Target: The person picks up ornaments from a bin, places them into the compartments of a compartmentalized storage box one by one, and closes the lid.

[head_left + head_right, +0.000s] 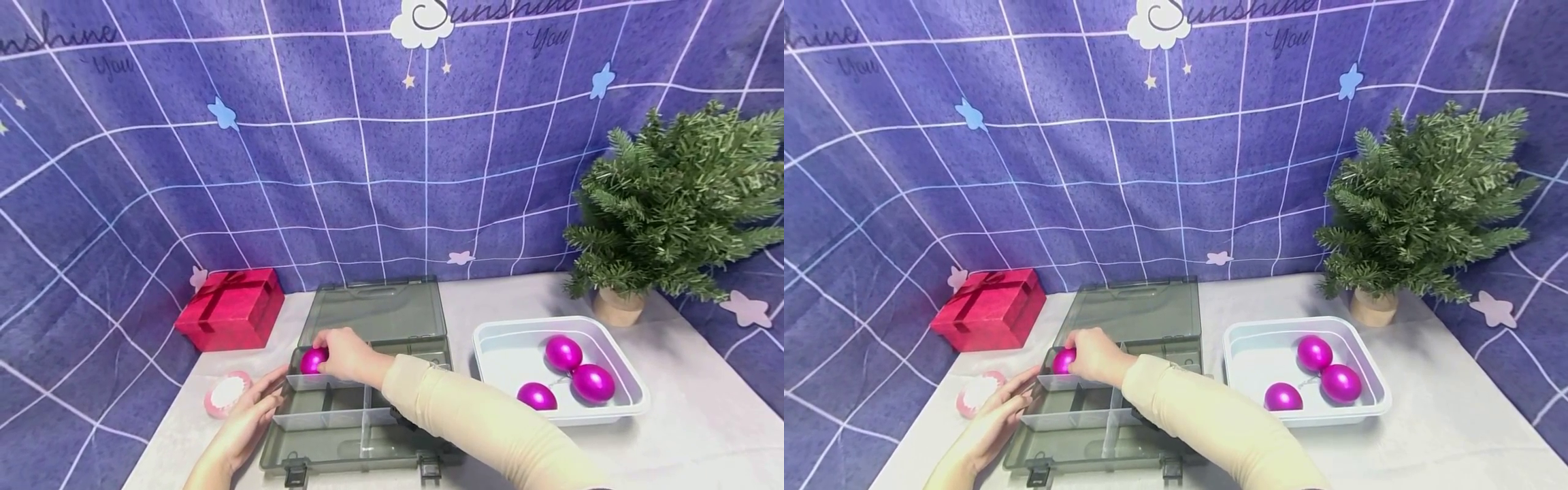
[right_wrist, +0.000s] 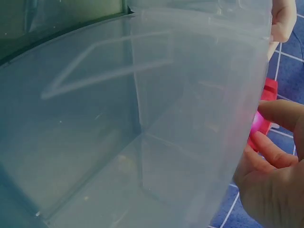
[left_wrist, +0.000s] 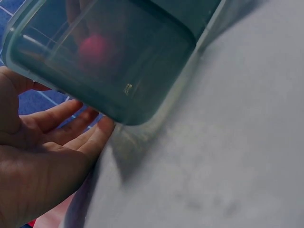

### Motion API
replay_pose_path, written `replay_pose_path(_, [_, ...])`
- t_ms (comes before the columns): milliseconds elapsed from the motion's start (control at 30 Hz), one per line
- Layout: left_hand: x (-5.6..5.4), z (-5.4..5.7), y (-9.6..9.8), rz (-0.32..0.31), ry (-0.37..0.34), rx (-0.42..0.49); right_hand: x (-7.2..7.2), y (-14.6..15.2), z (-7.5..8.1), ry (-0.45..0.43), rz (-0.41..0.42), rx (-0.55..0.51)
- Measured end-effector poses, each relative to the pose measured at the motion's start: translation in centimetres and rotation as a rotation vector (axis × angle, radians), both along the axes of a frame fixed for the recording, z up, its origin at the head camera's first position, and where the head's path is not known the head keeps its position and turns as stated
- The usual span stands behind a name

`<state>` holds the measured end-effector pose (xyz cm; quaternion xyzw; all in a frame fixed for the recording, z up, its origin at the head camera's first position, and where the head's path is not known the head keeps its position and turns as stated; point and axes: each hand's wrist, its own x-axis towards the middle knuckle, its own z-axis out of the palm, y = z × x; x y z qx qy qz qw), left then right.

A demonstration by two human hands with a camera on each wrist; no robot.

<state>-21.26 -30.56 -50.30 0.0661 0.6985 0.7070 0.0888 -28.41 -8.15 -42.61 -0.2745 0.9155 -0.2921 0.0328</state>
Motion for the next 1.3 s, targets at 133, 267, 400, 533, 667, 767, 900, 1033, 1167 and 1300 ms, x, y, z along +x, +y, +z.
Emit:
replay_pose_path(133, [0.0, 0.0, 0.0, 0.008, -0.014, -0.011, 0.0, 0.0, -0.2, 0.017, 0.031, 0.025])
replay_pose_path(267, [0.0, 0.0, 0.0, 0.011, -0.025, -0.011, 0.0, 0.1, -0.2, 0.024, 0.057, 0.03])
replay_pose_path(400, [-0.1, 0.0, 0.1, -0.002, -0.017, 0.004, 0.0, 0.6, 0.0, 0.007, 0.062, 0.029])
replay_pose_path(533, [-0.1, -0.3, 0.1, -0.012, -0.001, 0.018, 0.1, 1.5, 0.9, 0.012, 0.057, 0.013])
replay_pose_path(667, [-0.2, -0.4, 0.0, -0.014, 0.016, 0.018, 0.5, 2.9, 2.2, 0.004, 0.078, -0.043])
replay_pose_path(767, [-0.1, -0.5, -0.2, -0.02, 0.033, 0.023, 1.2, 4.2, 3.3, -0.02, 0.11, -0.087])
replay_pose_path(900, [0.0, -0.6, -0.3, -0.025, 0.054, 0.033, 2.5, 6.3, 4.8, -0.02, 0.168, -0.116])
replay_pose_path(1033, [0.0, -0.7, -0.4, -0.019, 0.054, 0.033, 4.2, 8.6, 6.1, -0.004, 0.228, -0.154])
replay_pose_path(1167, [-0.1, -0.7, -0.3, -0.011, 0.041, 0.027, 5.9, 11.2, 6.9, -0.003, 0.262, -0.214])
replay_pose_path(1300, [-0.2, -0.8, -0.2, -0.002, 0.032, 0.024, 7.4, 14.0, 6.7, -0.017, 0.253, -0.277])
